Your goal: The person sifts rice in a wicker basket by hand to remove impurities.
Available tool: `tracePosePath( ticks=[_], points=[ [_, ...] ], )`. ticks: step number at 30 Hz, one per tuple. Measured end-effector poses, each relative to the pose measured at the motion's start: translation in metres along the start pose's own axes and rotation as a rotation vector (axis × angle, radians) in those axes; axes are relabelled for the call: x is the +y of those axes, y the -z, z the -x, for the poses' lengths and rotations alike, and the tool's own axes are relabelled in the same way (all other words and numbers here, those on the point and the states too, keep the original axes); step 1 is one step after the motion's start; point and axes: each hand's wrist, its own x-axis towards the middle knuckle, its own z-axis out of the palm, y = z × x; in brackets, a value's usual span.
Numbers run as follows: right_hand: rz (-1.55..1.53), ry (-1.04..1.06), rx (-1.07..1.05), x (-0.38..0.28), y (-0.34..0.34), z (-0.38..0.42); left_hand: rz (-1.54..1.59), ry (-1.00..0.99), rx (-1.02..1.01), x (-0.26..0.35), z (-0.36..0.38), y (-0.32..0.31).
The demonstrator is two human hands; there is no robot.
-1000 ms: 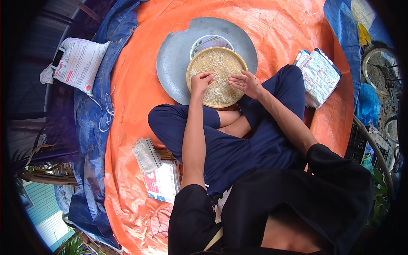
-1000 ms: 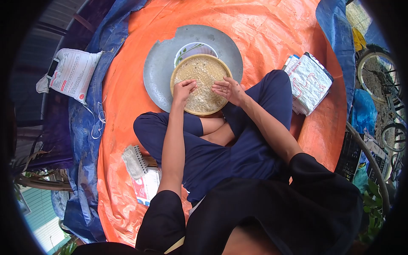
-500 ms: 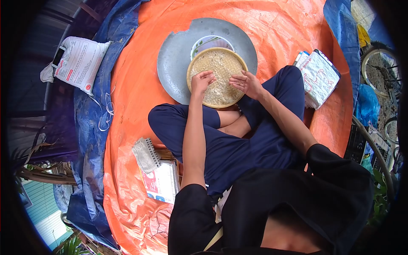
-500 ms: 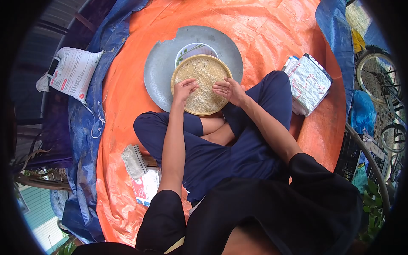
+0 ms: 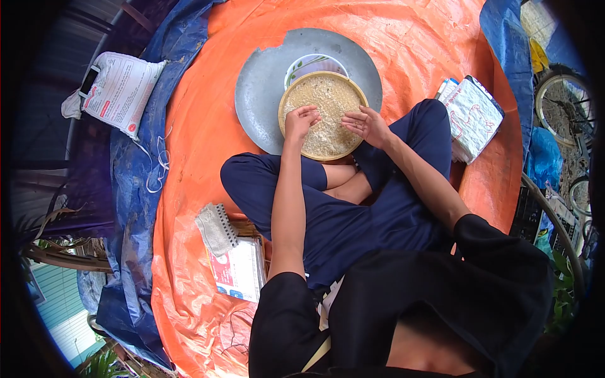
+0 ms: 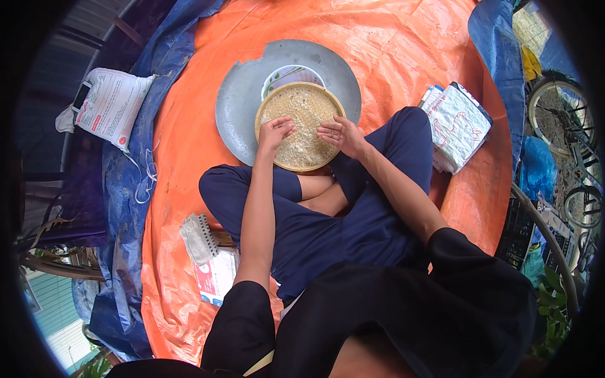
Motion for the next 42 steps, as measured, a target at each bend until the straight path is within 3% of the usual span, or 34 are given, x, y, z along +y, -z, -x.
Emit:
tracePosePath(
  ticks=[42],
  points=[
    [0.002,-0.006,-0.002,0.0032,0.0033,-0.0024,-0.020,0.048,-0.028,-0.0022,0.0000,-0.0026]
  ],
)
